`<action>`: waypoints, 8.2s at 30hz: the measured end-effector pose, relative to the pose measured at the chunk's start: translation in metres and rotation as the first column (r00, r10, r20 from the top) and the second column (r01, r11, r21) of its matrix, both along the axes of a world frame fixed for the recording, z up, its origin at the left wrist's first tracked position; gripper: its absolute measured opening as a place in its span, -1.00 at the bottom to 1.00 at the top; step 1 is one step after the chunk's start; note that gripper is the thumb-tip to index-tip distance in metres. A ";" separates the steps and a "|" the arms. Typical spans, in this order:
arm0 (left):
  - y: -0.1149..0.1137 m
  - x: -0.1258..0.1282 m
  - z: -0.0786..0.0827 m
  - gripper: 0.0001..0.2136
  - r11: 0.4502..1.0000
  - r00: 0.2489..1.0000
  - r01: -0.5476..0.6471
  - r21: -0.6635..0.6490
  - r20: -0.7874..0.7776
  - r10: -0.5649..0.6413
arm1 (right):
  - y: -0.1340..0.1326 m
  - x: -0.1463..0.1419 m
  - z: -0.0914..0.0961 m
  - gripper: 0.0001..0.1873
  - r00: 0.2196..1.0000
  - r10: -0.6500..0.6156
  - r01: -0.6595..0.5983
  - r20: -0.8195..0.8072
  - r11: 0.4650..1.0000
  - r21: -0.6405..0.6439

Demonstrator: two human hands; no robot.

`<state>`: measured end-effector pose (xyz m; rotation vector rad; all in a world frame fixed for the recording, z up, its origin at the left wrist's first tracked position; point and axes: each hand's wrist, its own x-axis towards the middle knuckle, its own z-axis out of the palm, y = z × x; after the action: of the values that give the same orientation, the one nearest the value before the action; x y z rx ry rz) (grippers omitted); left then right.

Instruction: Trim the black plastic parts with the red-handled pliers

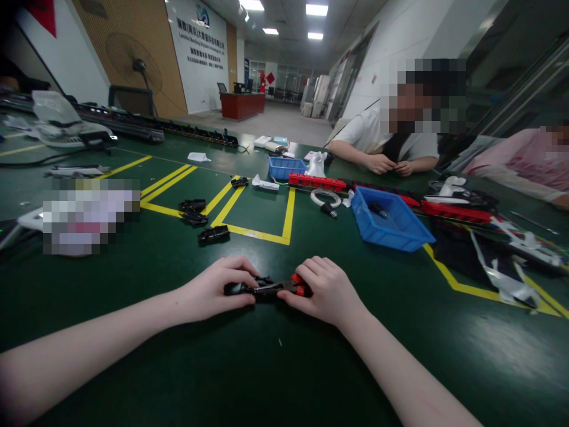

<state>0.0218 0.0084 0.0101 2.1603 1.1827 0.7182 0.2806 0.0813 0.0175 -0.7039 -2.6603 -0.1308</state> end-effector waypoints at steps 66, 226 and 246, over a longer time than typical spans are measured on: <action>-0.004 0.004 0.001 -0.93 0.997 0.998 -0.046 0.056 -0.044 0.048 | -0.001 -0.001 0.002 -0.64 0.998 -0.062 0.064 0.024 0.996 -0.063; 0.001 -0.003 -0.003 -0.81 0.984 0.993 0.049 0.174 -0.114 -0.029 | -0.032 0.049 -0.018 -0.50 0.991 -0.044 0.047 -0.128 0.999 0.022; 0.001 -0.005 -0.003 -0.84 0.986 0.991 0.082 0.143 -0.115 -0.065 | -0.030 0.049 -0.015 -0.52 0.989 -0.044 0.044 -0.142 0.999 -0.008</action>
<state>0.0171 0.0091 0.0068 2.3807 1.1292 0.6807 0.3299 0.0510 0.0023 -0.7452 -2.5115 -0.0828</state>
